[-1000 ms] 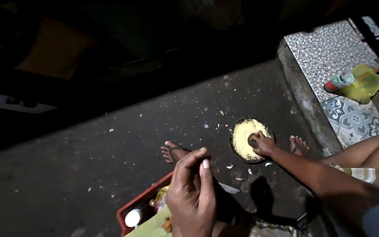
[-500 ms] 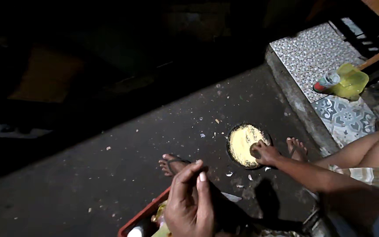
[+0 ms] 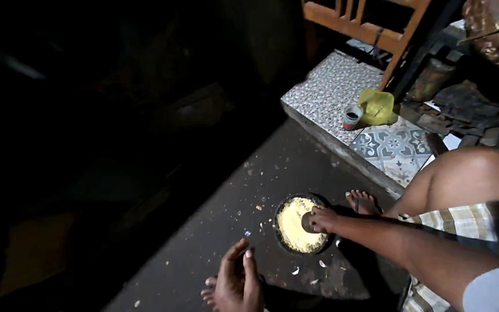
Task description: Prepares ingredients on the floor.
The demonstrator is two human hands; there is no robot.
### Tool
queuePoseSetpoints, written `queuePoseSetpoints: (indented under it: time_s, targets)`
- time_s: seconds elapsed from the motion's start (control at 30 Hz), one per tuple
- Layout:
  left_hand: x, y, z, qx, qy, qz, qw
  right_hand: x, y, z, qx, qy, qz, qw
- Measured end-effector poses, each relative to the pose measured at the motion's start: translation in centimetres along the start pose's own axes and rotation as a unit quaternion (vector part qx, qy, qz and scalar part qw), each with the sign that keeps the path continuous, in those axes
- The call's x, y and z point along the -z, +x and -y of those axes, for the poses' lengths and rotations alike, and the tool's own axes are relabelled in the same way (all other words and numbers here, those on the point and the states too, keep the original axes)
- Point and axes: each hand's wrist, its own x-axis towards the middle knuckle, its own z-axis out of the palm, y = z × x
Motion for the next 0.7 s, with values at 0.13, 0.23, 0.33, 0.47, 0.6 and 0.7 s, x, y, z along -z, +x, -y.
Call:
queuePoseSetpoints:
  time_s: [0.13,0.23,0.33,0.47,0.6,0.7]
  targets:
    - [-5.8,2.1,0.2,0.048,0.018,0.06,0.997,6.0,-7.0,0.2,0.017,-0.049,0.071,0.996]
    - [-10.9,4.5,-0.4,0.082,0.031,0.146,0.985,12.0,-13.2,0.1,0.025,-0.116,0.1,0.988]
    - [-15.6,7.1,-0.7,0.082,0.03,0.254,0.963,17.1,-18.5,-0.8,0.03,-0.107,0.075,0.991]
    - [-22.4,11.3,-1.5,0.087,0.033,0.326,0.941,21.2,-22.3,-3.3,-0.03,-0.064,0.018,0.997]
    - [-29.5,16.0,-2.6,0.097,0.023,0.363,0.926,22.7,-22.9,-5.2,-0.108,-0.019,-0.012,0.994]
    - [-34.6,18.5,-2.9,0.098,0.022,0.38,0.92,22.5,-22.7,-5.3,-0.067,0.007,-0.006,0.998]
